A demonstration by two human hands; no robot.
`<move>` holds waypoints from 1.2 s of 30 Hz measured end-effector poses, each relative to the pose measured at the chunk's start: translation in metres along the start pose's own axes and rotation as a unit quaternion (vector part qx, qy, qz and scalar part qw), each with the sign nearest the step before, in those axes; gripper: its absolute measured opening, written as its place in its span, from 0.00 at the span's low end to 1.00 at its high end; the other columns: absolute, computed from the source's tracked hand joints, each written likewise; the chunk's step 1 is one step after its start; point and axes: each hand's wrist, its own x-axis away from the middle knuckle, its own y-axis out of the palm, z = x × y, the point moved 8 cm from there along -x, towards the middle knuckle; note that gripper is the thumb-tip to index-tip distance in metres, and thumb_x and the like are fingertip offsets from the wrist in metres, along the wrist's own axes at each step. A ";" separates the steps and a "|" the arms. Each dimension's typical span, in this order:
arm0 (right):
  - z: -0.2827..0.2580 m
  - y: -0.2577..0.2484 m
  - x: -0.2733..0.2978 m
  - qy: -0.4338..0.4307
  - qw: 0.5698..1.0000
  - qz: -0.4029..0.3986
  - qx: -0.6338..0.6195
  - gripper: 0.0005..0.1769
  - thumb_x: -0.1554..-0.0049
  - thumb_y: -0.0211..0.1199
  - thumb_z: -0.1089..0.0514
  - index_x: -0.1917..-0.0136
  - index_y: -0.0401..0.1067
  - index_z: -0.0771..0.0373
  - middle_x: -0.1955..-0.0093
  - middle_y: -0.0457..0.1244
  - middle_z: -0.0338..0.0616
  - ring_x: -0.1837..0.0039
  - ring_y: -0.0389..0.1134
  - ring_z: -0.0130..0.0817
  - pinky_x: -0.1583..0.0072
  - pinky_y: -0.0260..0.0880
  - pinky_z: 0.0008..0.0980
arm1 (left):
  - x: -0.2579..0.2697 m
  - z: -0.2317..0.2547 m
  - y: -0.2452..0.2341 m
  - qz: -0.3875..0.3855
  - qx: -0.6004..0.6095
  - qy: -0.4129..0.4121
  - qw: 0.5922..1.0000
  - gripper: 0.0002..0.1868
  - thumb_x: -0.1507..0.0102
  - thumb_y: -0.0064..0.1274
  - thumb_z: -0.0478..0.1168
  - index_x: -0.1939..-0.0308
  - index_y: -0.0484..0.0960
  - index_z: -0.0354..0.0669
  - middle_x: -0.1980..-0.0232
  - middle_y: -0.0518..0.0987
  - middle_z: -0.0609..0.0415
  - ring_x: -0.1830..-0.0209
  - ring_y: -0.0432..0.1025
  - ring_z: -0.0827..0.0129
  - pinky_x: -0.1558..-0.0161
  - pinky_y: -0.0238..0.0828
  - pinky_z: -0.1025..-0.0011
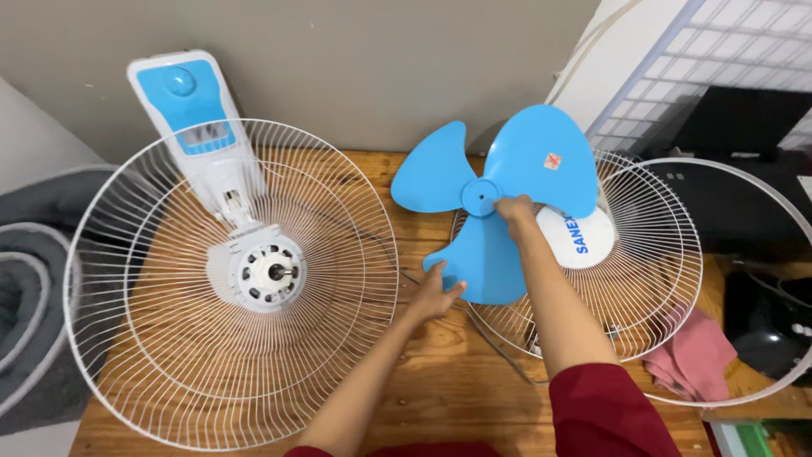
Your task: The person unplugs a table fan and uses a screwdriver to loosen the screws on the front grille. They then remove the front grille, the fan blades, and the rear grille, placing each part on the table.
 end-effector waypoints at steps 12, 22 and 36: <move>-0.010 0.023 -0.026 -0.024 0.997 -0.026 0.066 0.24 0.52 0.70 0.63 0.46 0.72 0.83 0.45 0.69 0.65 0.44 0.73 0.52 0.48 0.73 0.47 | -0.007 -0.007 -0.004 0.021 -0.035 0.008 0.999 0.43 0.36 0.56 0.56 0.29 0.63 0.28 0.24 0.58 0.27 0.22 0.53 0.41 0.26 0.50 0.56; -0.011 0.018 -0.021 -0.129 0.953 0.016 0.273 0.24 0.52 0.71 0.54 0.49 0.77 0.77 0.47 0.69 0.69 0.42 0.73 0.55 0.43 0.72 0.45 | 0.003 -0.009 -0.008 -0.018 -0.075 -0.002 0.997 0.40 0.38 0.55 0.56 0.31 0.66 0.31 0.27 0.64 0.32 0.26 0.59 0.44 0.29 0.57 0.58; -0.103 0.049 0.170 -0.458 0.848 0.108 0.244 0.22 0.43 0.67 0.52 0.39 0.73 0.64 0.42 0.66 0.57 0.39 0.66 0.56 0.42 0.65 0.51 | 0.030 0.046 -0.109 0.087 -0.046 0.022 0.995 0.28 0.36 0.53 0.53 0.38 0.75 0.38 0.32 0.74 0.41 0.34 0.70 0.47 0.35 0.66 0.56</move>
